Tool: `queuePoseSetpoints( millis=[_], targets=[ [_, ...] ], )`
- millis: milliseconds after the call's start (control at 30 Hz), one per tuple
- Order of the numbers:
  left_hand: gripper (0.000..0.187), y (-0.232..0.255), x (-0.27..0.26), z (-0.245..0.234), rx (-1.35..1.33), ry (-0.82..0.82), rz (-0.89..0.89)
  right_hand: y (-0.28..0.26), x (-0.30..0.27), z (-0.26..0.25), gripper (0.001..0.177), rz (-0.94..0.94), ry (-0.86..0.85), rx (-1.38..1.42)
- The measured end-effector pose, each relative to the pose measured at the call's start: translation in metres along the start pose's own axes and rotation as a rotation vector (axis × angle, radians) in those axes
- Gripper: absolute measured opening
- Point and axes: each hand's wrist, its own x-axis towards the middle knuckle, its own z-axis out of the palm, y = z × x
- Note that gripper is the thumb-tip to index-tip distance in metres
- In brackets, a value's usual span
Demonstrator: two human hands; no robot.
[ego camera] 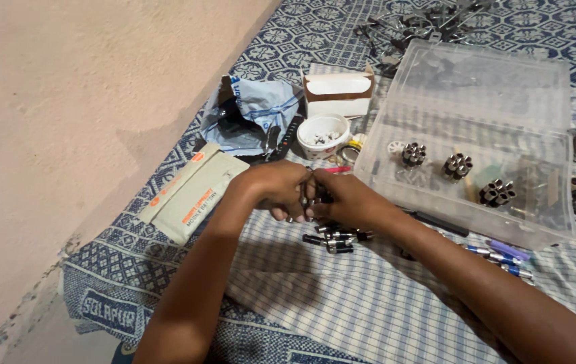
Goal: The person assembles small cylindrical electronic components by inserting them into a multi-hole holder and securing them with rubber bands. They repeatedly pick up components, place them into the holder, and wrap bands around the groups.
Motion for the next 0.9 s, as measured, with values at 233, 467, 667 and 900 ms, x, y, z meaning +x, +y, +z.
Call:
queuePoseSetpoints(
  millis=[233, 467, 667, 900],
  targets=[
    [0.036, -0.001, -0.006, -0.005, 0.08, 0.029, 0.045, -0.032, -0.01, -0.016, 0.036, -0.004, 0.033, -0.229],
    [0.025, 0.001, -0.013, -0.003, 0.104, -0.04, 0.0, -0.067, -0.035, -0.103, 0.023, 0.173, -0.082, -0.02],
    [0.022, 0.016, -0.032, -0.006, 0.134, 0.036, 0.025, -0.071, -0.082, -0.174, 0.022, 0.376, 0.022, -0.304],
    [0.026, 0.074, -0.019, 0.0, 0.264, 0.465, 0.437, -0.031, -0.099, -0.224, 0.022, 0.277, -0.04, -0.175]
  ],
)
